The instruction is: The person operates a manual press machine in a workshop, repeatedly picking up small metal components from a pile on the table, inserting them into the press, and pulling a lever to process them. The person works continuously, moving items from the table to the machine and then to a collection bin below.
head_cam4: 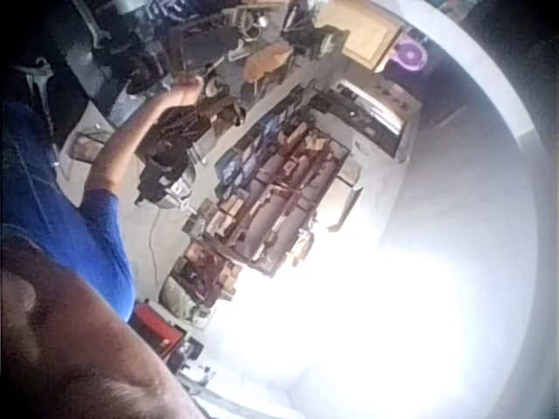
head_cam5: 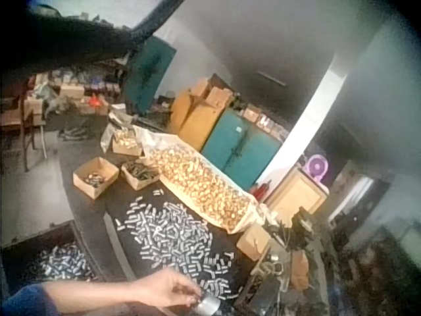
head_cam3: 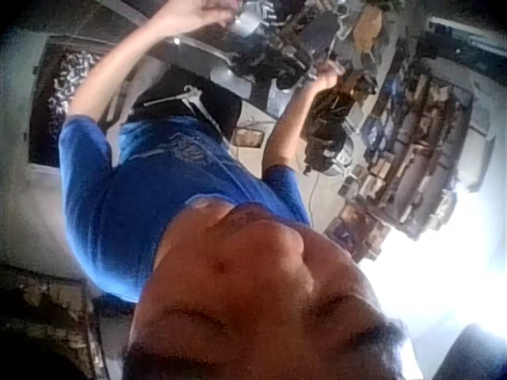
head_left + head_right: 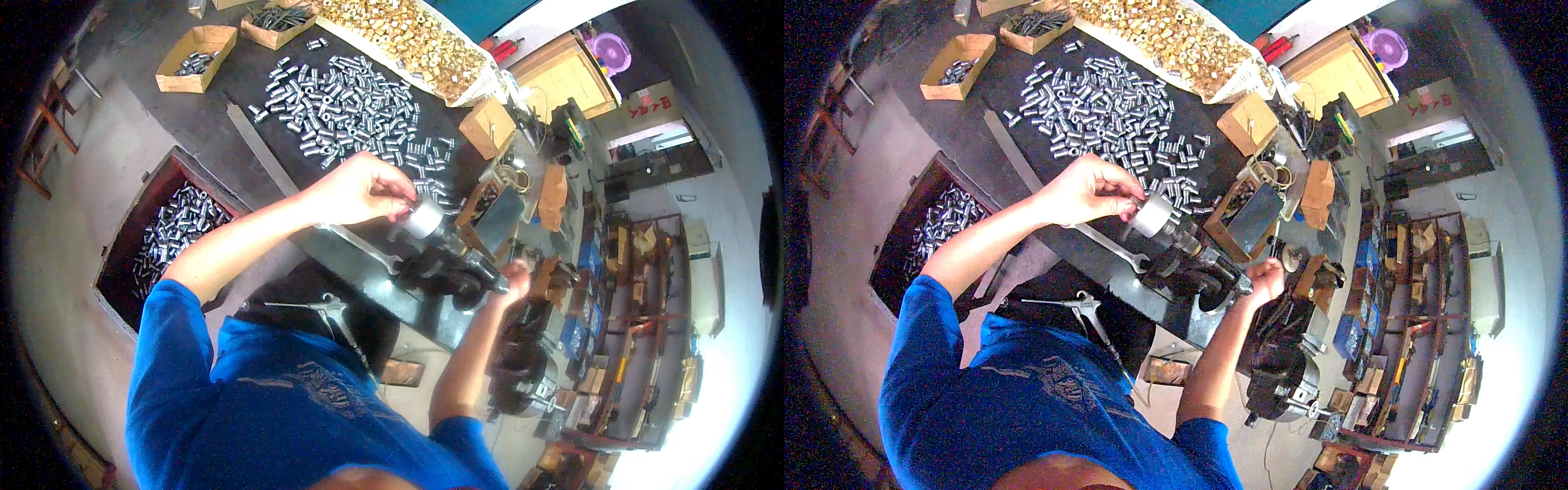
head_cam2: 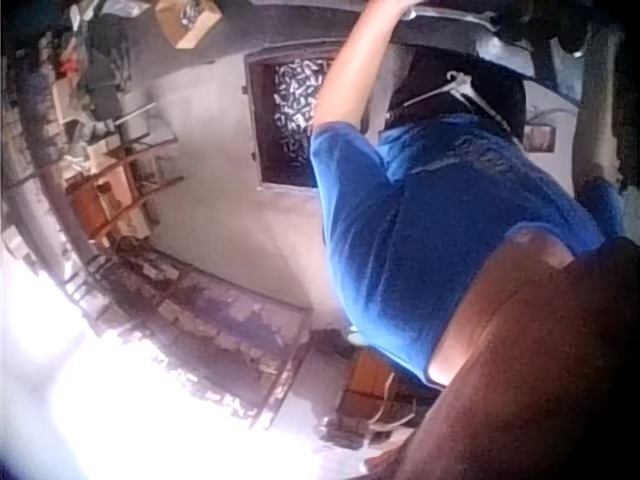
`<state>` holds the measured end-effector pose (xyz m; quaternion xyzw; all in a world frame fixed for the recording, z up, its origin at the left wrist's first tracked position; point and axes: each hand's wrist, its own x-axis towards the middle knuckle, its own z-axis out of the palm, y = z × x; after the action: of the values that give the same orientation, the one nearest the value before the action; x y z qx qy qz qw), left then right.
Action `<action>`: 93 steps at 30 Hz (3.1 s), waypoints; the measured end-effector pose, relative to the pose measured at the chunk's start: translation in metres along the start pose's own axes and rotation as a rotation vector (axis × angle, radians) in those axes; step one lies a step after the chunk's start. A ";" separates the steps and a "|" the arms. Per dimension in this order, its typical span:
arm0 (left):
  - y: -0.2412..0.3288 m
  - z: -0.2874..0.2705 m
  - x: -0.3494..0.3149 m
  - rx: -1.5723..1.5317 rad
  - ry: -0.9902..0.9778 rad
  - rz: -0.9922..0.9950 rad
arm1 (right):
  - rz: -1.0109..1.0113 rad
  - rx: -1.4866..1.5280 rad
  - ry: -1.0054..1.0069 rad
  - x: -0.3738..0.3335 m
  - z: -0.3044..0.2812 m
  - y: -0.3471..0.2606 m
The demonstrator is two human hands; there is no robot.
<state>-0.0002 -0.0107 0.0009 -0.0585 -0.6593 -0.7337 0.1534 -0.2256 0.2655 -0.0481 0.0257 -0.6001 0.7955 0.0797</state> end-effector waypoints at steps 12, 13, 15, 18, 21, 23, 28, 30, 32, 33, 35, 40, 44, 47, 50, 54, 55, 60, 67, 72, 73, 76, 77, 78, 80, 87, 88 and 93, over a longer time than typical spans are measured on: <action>-0.002 -0.003 -0.001 -0.089 0.011 -0.099 | 0.074 0.207 -0.304 -0.094 -0.041 -0.074; -0.002 -0.003 -0.001 -0.101 0.027 -0.108 | 0.055 0.205 -0.278 -0.084 -0.035 -0.078; -0.002 -0.004 -0.002 -0.079 0.033 -0.081 | 0.097 0.266 -0.226 -0.068 -0.017 -0.087; -0.005 0.000 -0.003 -0.081 0.061 -0.071 | 0.034 0.295 -0.258 -0.037 -0.009 -0.076; -0.002 0.005 0.000 -0.033 0.074 -0.091 | -0.013 0.244 -0.221 -0.027 0.000 -0.067; -0.001 0.007 0.001 0.011 0.088 -0.118 | 0.022 0.154 -0.153 -0.022 0.008 -0.067; -0.001 0.009 -0.003 -0.100 0.109 -0.052 | -0.021 0.120 -0.168 -0.024 0.010 -0.065; -0.005 0.007 -0.001 -0.083 0.076 0.012 | -0.024 0.107 -0.182 -0.022 0.009 -0.064; -0.003 0.006 -0.004 -0.074 0.092 -0.017 | -0.003 0.079 -0.170 -0.021 0.015 -0.061; -0.004 0.006 -0.003 -0.069 0.093 -0.007 | -0.011 0.092 -0.210 -0.018 0.014 -0.058; -0.009 0.007 -0.002 -0.032 0.096 0.005 | -0.019 -0.023 -0.125 -0.012 0.016 -0.049; -0.003 0.005 -0.003 -0.037 0.086 -0.025 | 0.013 -0.037 -0.073 -0.010 0.016 -0.018; -0.004 0.001 -0.007 -0.006 0.090 -0.025 | 0.057 0.003 -0.137 -0.007 0.010 -0.014; -0.011 0.006 -0.005 0.093 0.125 0.005 | 0.035 -0.023 -0.169 -0.010 0.012 -0.020; -0.016 0.021 -0.003 0.430 0.245 0.114 | 0.020 -0.021 -0.163 -0.012 0.010 -0.026; -0.020 0.026 0.001 0.694 0.371 0.193 | 0.024 -0.040 -0.104 -0.016 0.016 -0.034; -0.020 0.026 0.001 0.659 0.370 0.172 | 0.013 -0.024 -0.103 -0.017 0.014 -0.036; -0.007 0.026 0.003 0.518 0.338 -0.020 | -0.102 0.227 -0.229 -0.044 -0.002 -0.072; -0.002 0.019 0.004 0.391 0.298 -0.162 | 0.135 0.222 -0.261 -0.092 -0.062 -0.044; 0.002 0.017 0.004 0.167 0.221 -0.230 | 0.295 0.155 -0.023 -0.054 -0.052 0.027; 0.002 0.015 0.003 0.152 0.220 -0.216 | 0.268 0.180 -0.066 -0.049 -0.032 0.024; 0.002 0.014 0.002 0.095 0.217 -0.263 | -0.032 -0.157 -0.092 -0.013 -0.010 0.010; 0.005 0.013 0.001 0.091 0.194 -0.282 | -0.065 -0.109 -0.105 -0.016 0.003 -0.009; 0.005 0.011 0.001 0.094 0.180 -0.275 | -0.099 -0.063 -0.115 -0.017 0.007 -0.024; 0.005 0.007 0.000 0.100 0.164 -0.271 | -0.066 0.123 -0.072 -0.025 0.013 -0.050; 0.007 0.004 0.002 0.100 0.135 -0.313 | -0.076 0.223 -0.300 -0.093 -0.049 -0.064; 0.006 0.004 0.003 0.095 0.138 -0.306 | -0.063 0.146 -0.250 -0.098 -0.056 -0.052; 0.012 -0.003 -0.003 0.117 0.176 -0.295 | 0.250 0.171 -0.115 -0.094 -0.060 -0.002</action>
<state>0.0067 -0.0138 0.0106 0.1125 -0.6864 -0.7109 0.1044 -0.1296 0.3149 -0.0754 0.0028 -0.5321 0.8448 -0.0568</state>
